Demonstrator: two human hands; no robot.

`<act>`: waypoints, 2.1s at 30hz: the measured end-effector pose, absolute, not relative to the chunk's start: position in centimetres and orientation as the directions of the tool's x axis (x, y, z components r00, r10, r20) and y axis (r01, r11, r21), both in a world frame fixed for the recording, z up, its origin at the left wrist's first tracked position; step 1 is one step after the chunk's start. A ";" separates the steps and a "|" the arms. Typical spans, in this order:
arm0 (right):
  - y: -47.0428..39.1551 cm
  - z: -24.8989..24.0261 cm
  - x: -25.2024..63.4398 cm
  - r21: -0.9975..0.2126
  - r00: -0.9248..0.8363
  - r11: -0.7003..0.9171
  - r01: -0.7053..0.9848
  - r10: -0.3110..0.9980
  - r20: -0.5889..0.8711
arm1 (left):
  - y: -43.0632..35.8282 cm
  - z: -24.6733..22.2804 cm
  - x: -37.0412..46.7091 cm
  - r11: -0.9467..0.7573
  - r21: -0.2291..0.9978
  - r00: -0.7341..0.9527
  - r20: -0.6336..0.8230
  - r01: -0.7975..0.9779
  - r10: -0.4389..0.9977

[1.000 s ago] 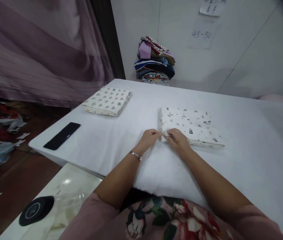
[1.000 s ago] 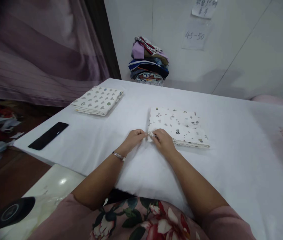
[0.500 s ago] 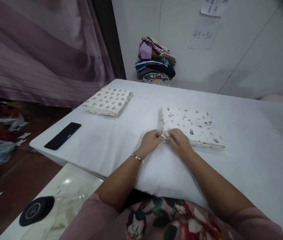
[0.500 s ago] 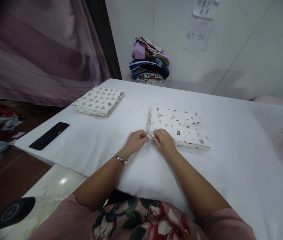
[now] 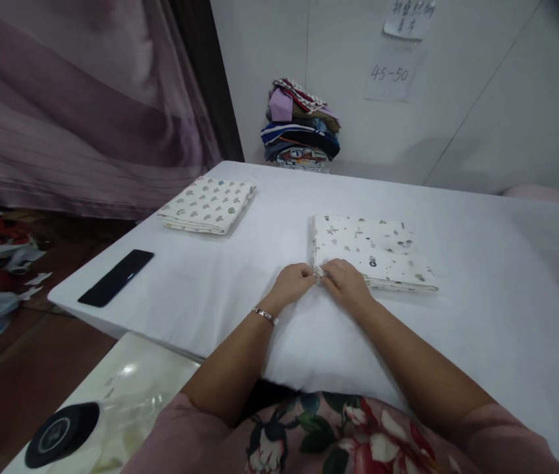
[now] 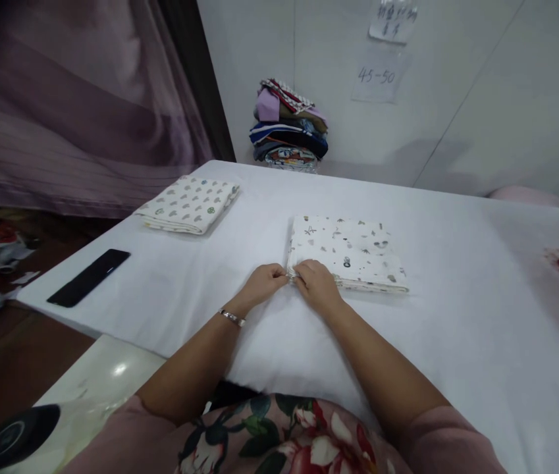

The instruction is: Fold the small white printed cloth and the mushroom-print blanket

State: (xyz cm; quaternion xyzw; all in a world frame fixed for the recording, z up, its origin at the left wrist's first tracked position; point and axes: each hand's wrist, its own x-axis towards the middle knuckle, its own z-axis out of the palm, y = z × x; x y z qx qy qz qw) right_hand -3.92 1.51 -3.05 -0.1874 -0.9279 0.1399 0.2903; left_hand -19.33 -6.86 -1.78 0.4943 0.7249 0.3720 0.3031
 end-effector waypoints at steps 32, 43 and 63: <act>5.0 -2.7 13.2 -0.298 -0.520 0.685 0.665 0.711 0.473 | -6.3 -1.4 -19.1 0.360 0.707 -0.372 -0.146 0.609 0.917; 5.4 0.1 4.7 -0.382 -0.598 0.747 0.544 0.664 0.448 | -6.5 -1.5 -18.7 0.363 0.674 -0.407 -0.101 0.643 0.908; 8.1 -2.9 -12.3 -0.255 -0.704 0.675 0.692 0.709 -0.034 | -6.7 -1.9 -18.5 0.375 0.632 -0.401 -0.109 0.679 0.910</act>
